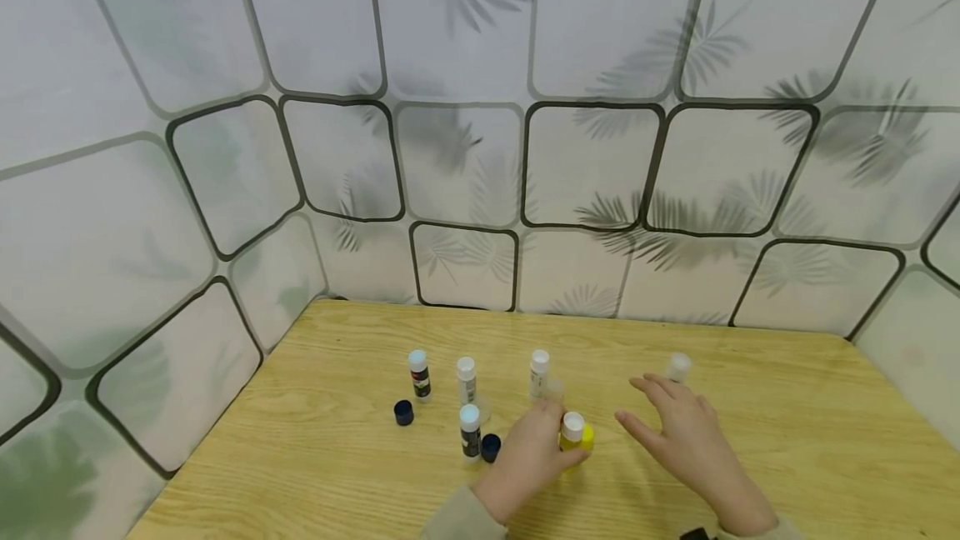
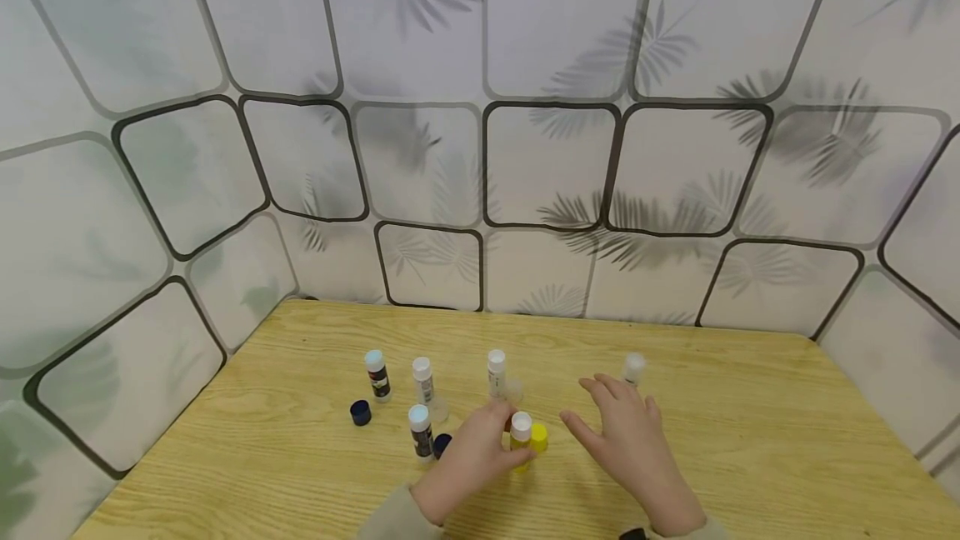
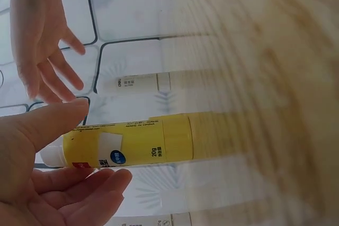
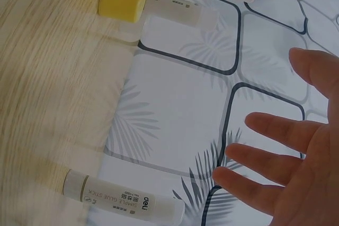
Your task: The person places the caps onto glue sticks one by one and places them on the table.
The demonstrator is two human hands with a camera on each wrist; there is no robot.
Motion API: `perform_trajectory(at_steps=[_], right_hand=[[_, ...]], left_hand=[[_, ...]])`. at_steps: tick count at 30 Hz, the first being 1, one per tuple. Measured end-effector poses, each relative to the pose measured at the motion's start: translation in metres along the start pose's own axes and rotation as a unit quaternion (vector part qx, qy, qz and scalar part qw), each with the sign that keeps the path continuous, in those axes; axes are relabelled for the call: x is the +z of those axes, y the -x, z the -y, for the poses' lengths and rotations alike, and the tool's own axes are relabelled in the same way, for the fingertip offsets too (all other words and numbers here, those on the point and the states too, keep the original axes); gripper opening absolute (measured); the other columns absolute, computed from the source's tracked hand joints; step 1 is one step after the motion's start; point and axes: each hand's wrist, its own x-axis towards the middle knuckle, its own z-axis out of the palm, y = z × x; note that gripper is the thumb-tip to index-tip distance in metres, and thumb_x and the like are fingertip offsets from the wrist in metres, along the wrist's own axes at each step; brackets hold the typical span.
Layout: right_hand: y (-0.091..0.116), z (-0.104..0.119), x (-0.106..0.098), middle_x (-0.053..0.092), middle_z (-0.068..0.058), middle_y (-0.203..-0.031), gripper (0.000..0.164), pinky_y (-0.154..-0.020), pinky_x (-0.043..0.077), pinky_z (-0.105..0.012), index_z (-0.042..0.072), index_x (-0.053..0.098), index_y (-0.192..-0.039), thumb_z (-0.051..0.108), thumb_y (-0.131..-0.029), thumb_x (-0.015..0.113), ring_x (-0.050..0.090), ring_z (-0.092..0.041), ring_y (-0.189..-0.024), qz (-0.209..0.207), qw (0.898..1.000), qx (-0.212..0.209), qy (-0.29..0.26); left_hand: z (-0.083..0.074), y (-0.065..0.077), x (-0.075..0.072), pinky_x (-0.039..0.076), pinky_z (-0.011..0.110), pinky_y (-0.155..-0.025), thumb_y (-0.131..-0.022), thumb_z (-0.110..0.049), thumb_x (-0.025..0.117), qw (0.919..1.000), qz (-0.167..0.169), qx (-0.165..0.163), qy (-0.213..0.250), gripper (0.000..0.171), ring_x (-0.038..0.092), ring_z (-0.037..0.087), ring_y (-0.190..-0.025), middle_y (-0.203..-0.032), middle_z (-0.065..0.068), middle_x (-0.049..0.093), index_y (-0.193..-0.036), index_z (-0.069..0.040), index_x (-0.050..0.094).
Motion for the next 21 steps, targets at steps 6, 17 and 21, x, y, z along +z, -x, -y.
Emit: perform_trajectory(at_steps=[6,17,21], right_hand=[[-0.0004,0.0006,0.0000,0.051,-0.023,-0.115,0.048,-0.079,0.027,-0.068,0.001,0.058,-0.112,0.038,-0.081,0.062,0.046,-0.041,-0.103,-0.002,1.000,-0.001,0.000],[0.0002,0.0007,-0.0001,0.052,-0.022,-0.115,0.048,-0.079,0.026,-0.068,0.002,0.058,-0.111,0.038,-0.081,0.062,0.047,-0.041,-0.103,0.001,1.000,0.001,0.003],[0.0005,0.0010,-0.0002,0.052,-0.021,-0.115,0.049,-0.079,0.026,-0.069,0.002,0.058,-0.111,0.039,-0.081,0.062,0.047,-0.041,-0.103,0.001,1.000,0.003,0.002]], left_hand=[[0.0025,-0.0019,0.0008,0.038,0.017,-0.052,-0.071,-0.026,0.074,0.9999,0.014,-0.006,-0.007,0.032,0.044,0.003,-0.062,-0.078,-0.003,0.050,-0.089,-0.008,0.055],[0.0054,-0.0053,0.0012,0.039,0.018,-0.053,-0.071,-0.021,0.074,0.9994,0.032,-0.010,0.000,0.027,0.045,0.002,-0.062,-0.077,-0.005,0.052,-0.087,-0.007,0.057],[0.0054,-0.0052,0.0018,0.039,0.019,-0.053,-0.071,-0.019,0.074,0.9993,0.035,-0.015,0.004,0.025,0.045,0.002,-0.062,-0.075,-0.005,0.051,-0.086,-0.008,0.058]])
